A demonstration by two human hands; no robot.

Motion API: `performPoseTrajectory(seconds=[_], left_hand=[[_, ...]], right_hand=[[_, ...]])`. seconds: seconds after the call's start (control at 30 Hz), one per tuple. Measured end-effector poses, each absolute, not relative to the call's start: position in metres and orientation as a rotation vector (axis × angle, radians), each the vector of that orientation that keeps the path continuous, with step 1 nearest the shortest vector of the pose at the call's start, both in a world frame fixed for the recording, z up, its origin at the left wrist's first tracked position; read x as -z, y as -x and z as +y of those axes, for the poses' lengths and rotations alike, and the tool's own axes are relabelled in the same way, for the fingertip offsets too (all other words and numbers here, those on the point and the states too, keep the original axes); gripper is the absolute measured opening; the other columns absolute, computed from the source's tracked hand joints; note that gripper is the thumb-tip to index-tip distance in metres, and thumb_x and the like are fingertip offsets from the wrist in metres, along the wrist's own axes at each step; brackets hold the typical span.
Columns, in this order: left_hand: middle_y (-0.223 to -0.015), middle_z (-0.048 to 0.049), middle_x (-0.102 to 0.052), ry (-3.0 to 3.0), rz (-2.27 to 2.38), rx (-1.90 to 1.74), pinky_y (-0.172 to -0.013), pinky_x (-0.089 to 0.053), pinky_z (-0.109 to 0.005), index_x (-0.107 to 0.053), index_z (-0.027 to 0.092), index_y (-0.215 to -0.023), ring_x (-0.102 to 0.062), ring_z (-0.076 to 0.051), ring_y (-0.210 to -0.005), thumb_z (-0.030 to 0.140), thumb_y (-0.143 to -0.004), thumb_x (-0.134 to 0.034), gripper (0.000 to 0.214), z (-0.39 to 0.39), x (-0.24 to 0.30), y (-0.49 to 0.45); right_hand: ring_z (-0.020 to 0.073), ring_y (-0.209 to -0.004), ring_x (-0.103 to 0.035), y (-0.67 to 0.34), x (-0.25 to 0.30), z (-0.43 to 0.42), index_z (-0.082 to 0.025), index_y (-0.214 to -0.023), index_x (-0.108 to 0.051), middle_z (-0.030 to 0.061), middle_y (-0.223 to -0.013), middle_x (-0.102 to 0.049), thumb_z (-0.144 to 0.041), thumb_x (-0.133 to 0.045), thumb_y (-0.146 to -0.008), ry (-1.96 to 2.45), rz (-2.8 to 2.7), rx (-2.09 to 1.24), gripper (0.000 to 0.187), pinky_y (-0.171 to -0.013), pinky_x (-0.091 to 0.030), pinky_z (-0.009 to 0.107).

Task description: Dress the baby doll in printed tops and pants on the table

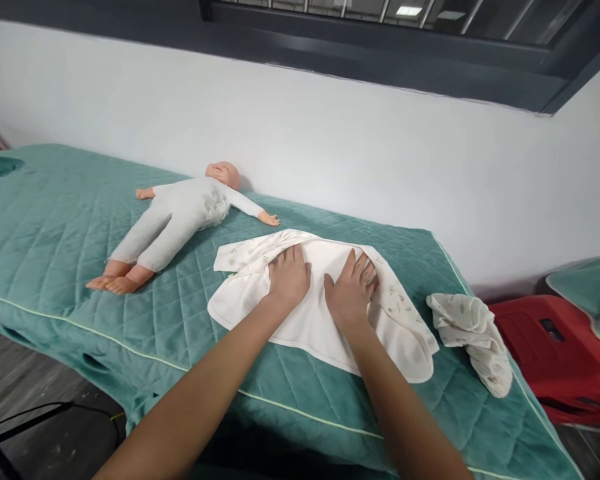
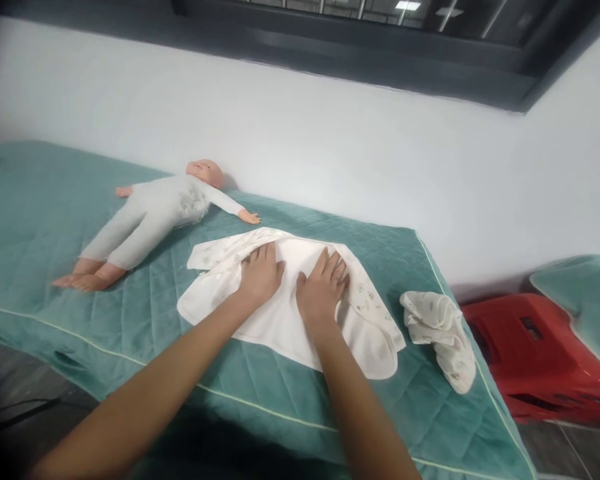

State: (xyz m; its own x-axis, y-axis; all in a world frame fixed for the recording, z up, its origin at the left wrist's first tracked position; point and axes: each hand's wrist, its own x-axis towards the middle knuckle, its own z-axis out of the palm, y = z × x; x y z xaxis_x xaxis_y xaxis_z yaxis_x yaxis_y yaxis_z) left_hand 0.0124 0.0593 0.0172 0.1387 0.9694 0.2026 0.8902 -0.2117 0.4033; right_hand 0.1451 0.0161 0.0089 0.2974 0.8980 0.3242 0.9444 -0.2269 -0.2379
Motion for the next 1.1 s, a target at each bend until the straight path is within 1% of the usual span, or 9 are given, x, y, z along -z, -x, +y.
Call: performPoseTrajectory(seconds=[0.13, 0.23, 0.4, 0.5, 0.67, 0.73, 0.83, 0.97, 1.1], left_hand=[[-0.157, -0.0202, -0.044, -2.227, 1.817, -0.6, -0.111, -0.039, -0.061, -0.035, 0.01, -0.154, -0.037, -0.039, -0.145, 0.037, -0.101, -0.037, 0.06, 0.074, -0.014, -0.02], [-0.158, -0.0197, -0.042, -2.244, 1.827, -0.575, -0.113, -0.037, -0.06, -0.034, 0.008, -0.155, -0.036, -0.038, -0.146, 0.037, -0.102, -0.034, 0.06, 0.085, -0.012, -0.026], [-0.159, -0.0188, -0.042, -2.284, 1.827, -0.572, -0.115, -0.036, -0.058, -0.036, 0.011, -0.155, -0.036, -0.036, -0.147, 0.037, -0.102, -0.035, 0.059, 0.107, -0.011, -0.029], [-0.159, -0.0177, -0.042, -2.244, 1.836, -0.562, -0.114, -0.036, -0.058, -0.037, 0.013, -0.154, -0.037, -0.036, -0.147, 0.037, -0.102, -0.034, 0.058, 0.118, -0.009, -0.031], [-0.159, -0.0185, -0.043, -2.234, 1.839, -0.572, -0.113, -0.037, -0.059, -0.037, 0.013, -0.154, -0.036, -0.036, -0.147, 0.04, -0.103, -0.03, 0.059, 0.124, -0.001, -0.035], [-0.158, -0.0186, -0.043, -2.231, 1.858, -0.549, -0.112, -0.038, -0.059, -0.037, 0.013, -0.154, -0.037, -0.036, -0.146, 0.042, -0.103, -0.03, 0.059, 0.124, 0.0, -0.036], [-0.157, -0.0172, -0.046, -2.227, 1.882, -0.45, -0.112, -0.039, -0.055, -0.041, 0.014, -0.151, -0.041, -0.035, -0.144, 0.043, -0.103, -0.029, 0.058, 0.128, -0.003, -0.037], [-0.154, -0.0166, -0.05, -2.233, 1.896, -0.361, -0.112, -0.041, -0.05, -0.046, 0.012, -0.147, -0.045, -0.033, -0.141, 0.042, -0.103, -0.026, 0.056, 0.134, -0.006, -0.038], [-0.155, -0.0169, -0.048, -2.228, 1.899, -0.349, -0.113, -0.039, -0.049, -0.045, 0.011, -0.147, -0.045, -0.032, -0.142, 0.043, -0.103, -0.024, 0.059, 0.136, -0.005, -0.039]], right_hand=[[0.0464, -0.15, -0.024, -0.161, -0.008, 0.026, -0.003, -0.152, -0.032, 0.0277, -0.165, -0.021, -0.043, -0.039, -0.097, 2.138, -1.677, 0.162, 0.068, -0.116, -0.029, 0.063], [0.0467, -0.149, -0.026, -0.172, -0.007, 0.036, -0.001, -0.149, -0.036, 0.0282, -0.165, -0.022, -0.046, -0.035, -0.1, 2.119, -1.713, 0.152, 0.066, -0.114, -0.032, 0.063], [0.0444, -0.15, -0.024, -0.187, -0.01, 0.057, -0.001, -0.152, -0.033, 0.0267, -0.165, -0.022, -0.046, -0.031, -0.101, 2.082, -1.774, 0.151, 0.067, -0.115, -0.031, 0.063], [0.0427, -0.15, -0.024, -0.195, -0.009, 0.069, -0.001, -0.154, -0.031, 0.0259, -0.164, -0.026, -0.044, -0.032, -0.101, 2.072, -1.812, 0.122, 0.068, -0.117, -0.029, 0.062], [0.0393, -0.152, -0.024, -0.198, -0.002, 0.076, 0.003, -0.158, -0.02, 0.0266, -0.164, -0.026, -0.043, -0.03, -0.101, 2.058, -1.815, 0.12, 0.074, -0.122, -0.023, 0.056], [0.0393, -0.152, -0.024, -0.197, 0.0, 0.077, 0.003, -0.159, -0.018, 0.0264, -0.165, -0.025, -0.044, -0.029, -0.101, 2.085, -1.811, 0.067, 0.075, -0.123, -0.022, 0.056], [0.0393, -0.152, -0.025, -0.197, 0.002, 0.08, 0.003, -0.16, -0.016, 0.0254, -0.166, -0.023, -0.046, -0.028, -0.101, 2.168, -1.787, -0.047, 0.078, -0.122, -0.024, 0.056], [0.0374, -0.152, -0.027, -0.199, 0.003, 0.085, 0.005, -0.158, -0.021, 0.0259, -0.164, -0.028, -0.048, -0.025, -0.102, 2.241, -1.802, -0.157, 0.077, -0.123, -0.023, 0.051], [0.0375, -0.151, -0.03, -0.198, 0.003, 0.088, 0.006, -0.156, -0.027, 0.028, -0.161, -0.032, -0.045, -0.025, -0.102, 2.273, -1.851, -0.138, 0.075, -0.123, -0.023, 0.049]])
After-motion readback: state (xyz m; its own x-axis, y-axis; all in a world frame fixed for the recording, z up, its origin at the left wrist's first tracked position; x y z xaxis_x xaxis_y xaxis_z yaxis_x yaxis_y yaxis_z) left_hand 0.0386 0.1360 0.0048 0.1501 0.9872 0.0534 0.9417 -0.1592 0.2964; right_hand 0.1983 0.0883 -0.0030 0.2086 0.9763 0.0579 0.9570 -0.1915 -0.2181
